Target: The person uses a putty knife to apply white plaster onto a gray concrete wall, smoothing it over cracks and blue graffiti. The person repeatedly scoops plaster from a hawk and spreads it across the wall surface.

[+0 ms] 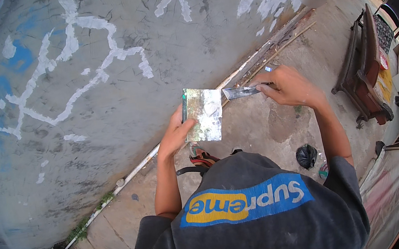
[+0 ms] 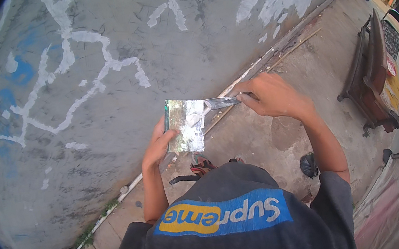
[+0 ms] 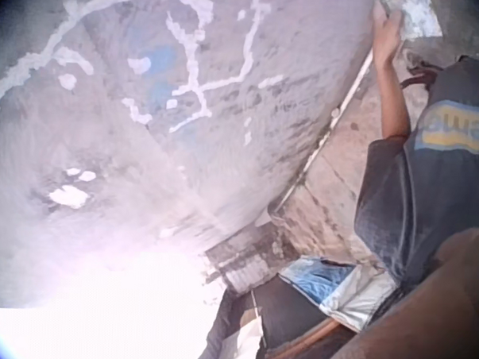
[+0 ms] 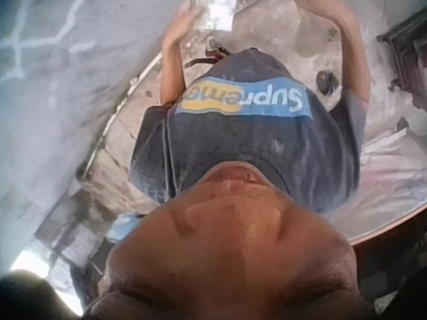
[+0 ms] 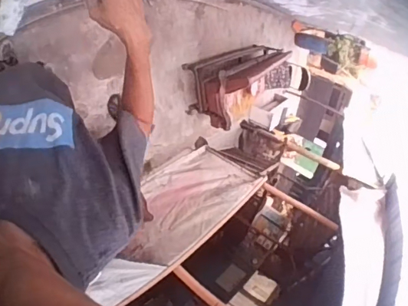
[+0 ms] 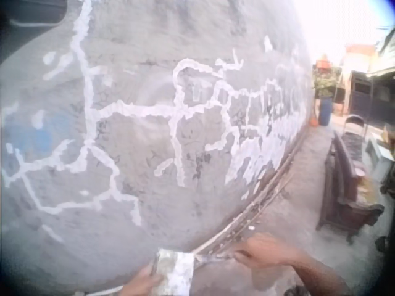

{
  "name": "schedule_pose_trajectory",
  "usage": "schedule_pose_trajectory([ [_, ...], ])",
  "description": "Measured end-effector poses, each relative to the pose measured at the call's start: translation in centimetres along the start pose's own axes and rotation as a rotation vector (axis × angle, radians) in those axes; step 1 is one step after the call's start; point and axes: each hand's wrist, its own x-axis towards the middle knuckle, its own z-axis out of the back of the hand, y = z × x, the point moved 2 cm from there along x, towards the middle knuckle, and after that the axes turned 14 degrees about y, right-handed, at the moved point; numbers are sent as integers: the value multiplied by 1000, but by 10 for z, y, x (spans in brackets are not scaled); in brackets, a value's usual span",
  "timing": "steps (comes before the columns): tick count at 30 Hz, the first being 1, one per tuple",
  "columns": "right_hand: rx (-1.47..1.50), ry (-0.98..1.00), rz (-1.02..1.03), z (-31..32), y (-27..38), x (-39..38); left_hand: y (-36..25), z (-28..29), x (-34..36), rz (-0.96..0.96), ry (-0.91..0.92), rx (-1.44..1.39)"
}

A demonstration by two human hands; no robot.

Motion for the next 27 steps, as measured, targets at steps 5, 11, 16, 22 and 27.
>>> schedule_pose_trajectory([
  [5,248,297,71,19,-26,22,-2,2,8,47,51,-15],
  [11,614,299,68,19,-37,44,-11,2,10,84,-24,-162],
  [16,843,203,102,-20,-49,51,5,10,13,-26,-7,-420],
  [22,861,166,75,-27,-46,50,-1,10,16,-79,-25,-435],
  [27,816,103,0,-33,-49,44,0,9,16,-58,-44,-405],
])
